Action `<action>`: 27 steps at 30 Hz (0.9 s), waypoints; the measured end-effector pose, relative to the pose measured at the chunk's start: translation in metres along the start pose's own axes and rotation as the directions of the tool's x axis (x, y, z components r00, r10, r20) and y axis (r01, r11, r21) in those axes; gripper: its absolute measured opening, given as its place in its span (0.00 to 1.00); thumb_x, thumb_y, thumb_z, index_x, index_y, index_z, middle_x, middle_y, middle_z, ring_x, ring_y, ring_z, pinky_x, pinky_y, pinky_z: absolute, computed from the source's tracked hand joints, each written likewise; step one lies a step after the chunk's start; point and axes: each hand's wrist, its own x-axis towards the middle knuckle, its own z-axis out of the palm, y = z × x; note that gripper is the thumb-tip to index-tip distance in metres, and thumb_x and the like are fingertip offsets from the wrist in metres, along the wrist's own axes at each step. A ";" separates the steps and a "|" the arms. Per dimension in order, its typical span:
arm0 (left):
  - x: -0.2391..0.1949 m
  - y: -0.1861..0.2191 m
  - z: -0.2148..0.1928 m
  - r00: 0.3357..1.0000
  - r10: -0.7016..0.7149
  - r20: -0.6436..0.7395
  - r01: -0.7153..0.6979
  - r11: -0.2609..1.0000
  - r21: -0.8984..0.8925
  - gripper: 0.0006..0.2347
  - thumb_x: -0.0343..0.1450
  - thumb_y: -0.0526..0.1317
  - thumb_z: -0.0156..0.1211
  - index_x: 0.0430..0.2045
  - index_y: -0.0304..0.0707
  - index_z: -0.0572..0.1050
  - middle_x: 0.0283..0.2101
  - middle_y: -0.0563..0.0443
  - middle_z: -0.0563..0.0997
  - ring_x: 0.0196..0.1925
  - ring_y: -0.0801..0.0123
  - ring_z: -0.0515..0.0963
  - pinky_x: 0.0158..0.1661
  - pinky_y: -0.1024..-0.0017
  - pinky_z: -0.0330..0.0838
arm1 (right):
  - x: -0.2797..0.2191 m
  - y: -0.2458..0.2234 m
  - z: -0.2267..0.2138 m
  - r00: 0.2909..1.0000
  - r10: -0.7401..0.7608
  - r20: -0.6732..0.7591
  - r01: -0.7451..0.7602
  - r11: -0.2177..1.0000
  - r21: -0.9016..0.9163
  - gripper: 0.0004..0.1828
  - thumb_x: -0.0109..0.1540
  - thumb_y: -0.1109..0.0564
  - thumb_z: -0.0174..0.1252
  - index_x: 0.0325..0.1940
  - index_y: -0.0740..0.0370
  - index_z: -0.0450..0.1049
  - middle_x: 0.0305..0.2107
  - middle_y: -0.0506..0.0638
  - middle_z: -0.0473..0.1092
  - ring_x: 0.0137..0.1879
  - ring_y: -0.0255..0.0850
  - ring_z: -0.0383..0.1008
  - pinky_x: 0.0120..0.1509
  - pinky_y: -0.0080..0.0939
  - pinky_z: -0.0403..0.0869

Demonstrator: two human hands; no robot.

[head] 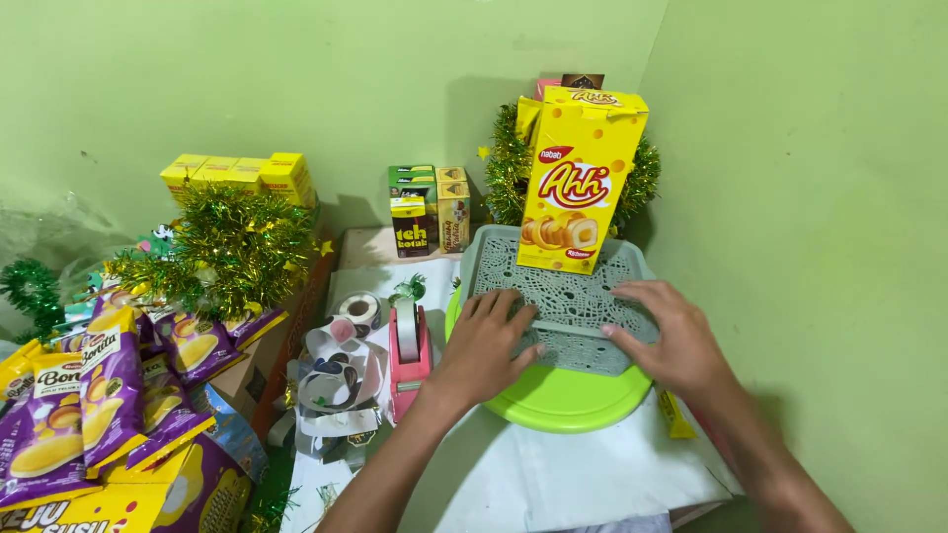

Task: Arranging various snack boxes and drink cartons into a plastic basket to create a gift hamper

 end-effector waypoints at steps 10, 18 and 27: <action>-0.007 0.015 0.003 0.994 0.001 -0.113 -0.001 1.000 -0.002 0.20 0.66 0.50 0.65 0.50 0.42 0.75 0.48 0.40 0.73 0.55 0.48 0.71 0.53 0.52 0.64 | -0.005 0.061 0.041 0.973 -0.229 0.021 0.218 0.888 -0.404 0.30 0.53 0.41 0.68 0.60 0.38 0.74 0.57 0.37 0.72 0.67 0.35 0.71 0.71 0.48 0.68; -0.008 0.015 0.009 0.981 0.011 -0.195 0.003 0.998 0.070 0.20 0.67 0.52 0.65 0.48 0.43 0.75 0.49 0.41 0.74 0.52 0.48 0.70 0.46 0.52 0.63 | -0.004 0.073 0.044 0.946 -0.324 0.001 0.298 0.866 -0.402 0.34 0.53 0.41 0.67 0.62 0.45 0.73 0.59 0.42 0.72 0.66 0.40 0.70 0.70 0.48 0.65; -0.008 0.012 0.007 0.976 0.027 -0.217 -0.011 0.997 0.072 0.18 0.67 0.53 0.66 0.45 0.45 0.76 0.48 0.43 0.75 0.51 0.49 0.71 0.46 0.53 0.63 | -0.005 0.069 0.043 0.932 -0.362 -0.014 0.326 0.856 -0.401 0.33 0.52 0.43 0.68 0.61 0.47 0.73 0.59 0.43 0.72 0.65 0.40 0.71 0.71 0.46 0.64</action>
